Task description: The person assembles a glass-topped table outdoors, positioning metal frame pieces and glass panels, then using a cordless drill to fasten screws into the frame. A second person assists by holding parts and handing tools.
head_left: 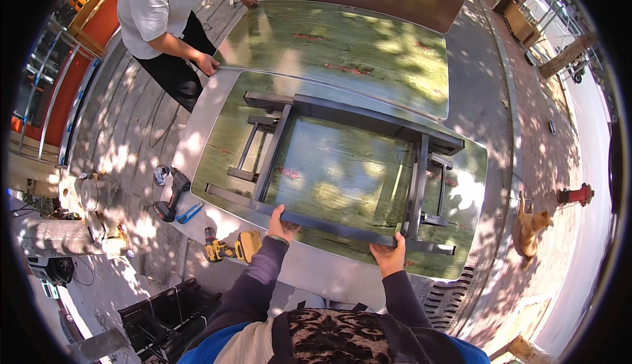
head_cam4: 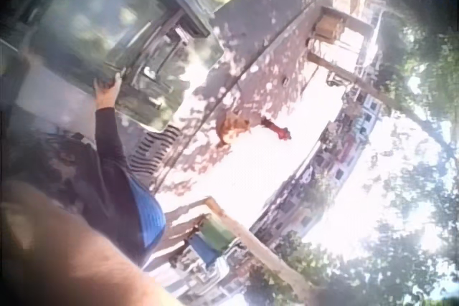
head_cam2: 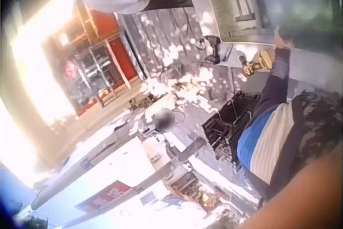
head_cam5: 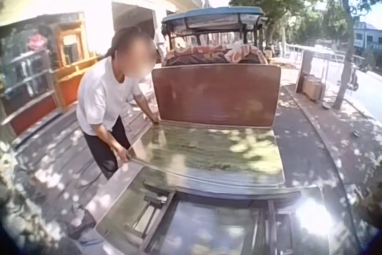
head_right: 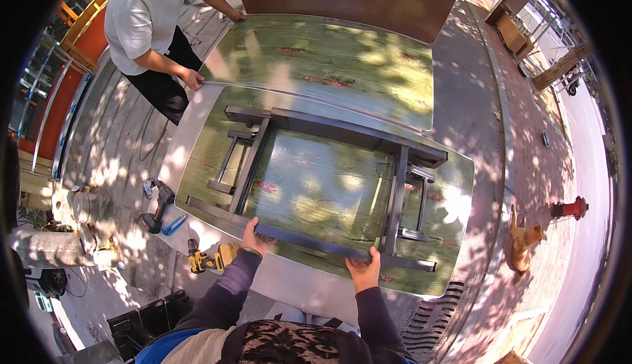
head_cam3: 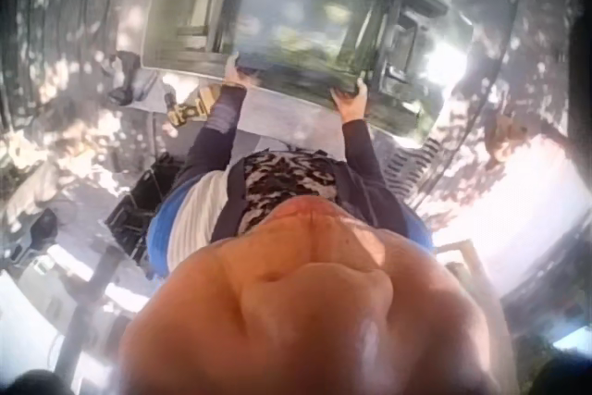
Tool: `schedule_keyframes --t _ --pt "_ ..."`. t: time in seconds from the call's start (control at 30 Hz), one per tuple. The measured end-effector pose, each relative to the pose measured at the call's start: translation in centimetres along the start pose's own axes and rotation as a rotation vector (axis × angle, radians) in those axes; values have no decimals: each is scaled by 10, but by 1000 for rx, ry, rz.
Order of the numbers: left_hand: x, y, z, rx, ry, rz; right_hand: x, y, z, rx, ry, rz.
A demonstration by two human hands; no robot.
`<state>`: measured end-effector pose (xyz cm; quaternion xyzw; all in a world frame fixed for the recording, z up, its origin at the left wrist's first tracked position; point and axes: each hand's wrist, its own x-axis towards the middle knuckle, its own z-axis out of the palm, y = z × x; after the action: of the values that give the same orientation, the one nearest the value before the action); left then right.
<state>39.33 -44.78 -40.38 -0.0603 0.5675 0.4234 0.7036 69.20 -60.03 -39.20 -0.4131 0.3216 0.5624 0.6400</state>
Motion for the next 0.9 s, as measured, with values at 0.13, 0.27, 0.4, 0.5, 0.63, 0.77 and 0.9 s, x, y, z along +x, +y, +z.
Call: schedule_keyframes --t 0.13,0.27,0.4,0.5,0.63,0.77,0.9 --pt "59 44 47 45 -176 26 60 -12 66 -52 10 -54" --pt "118 93 102 13 -196 76 100 -1 130 -1 33 -120" --pt "148 124 144 154 -323 125 133 -11 179 -18 -38 -133" --pt "184 146 156 125 -303 132 149 -9 220 -97 -70 -142" --pt "191 192 156 202 -514 227 184 2 295 -129 -92 -130" --pt "124 200 210 367 -1015 172 261 -66 338 -42 -241 -310" --pt "81 167 83 538 -896 151 222 6 422 -134 -695 -199"
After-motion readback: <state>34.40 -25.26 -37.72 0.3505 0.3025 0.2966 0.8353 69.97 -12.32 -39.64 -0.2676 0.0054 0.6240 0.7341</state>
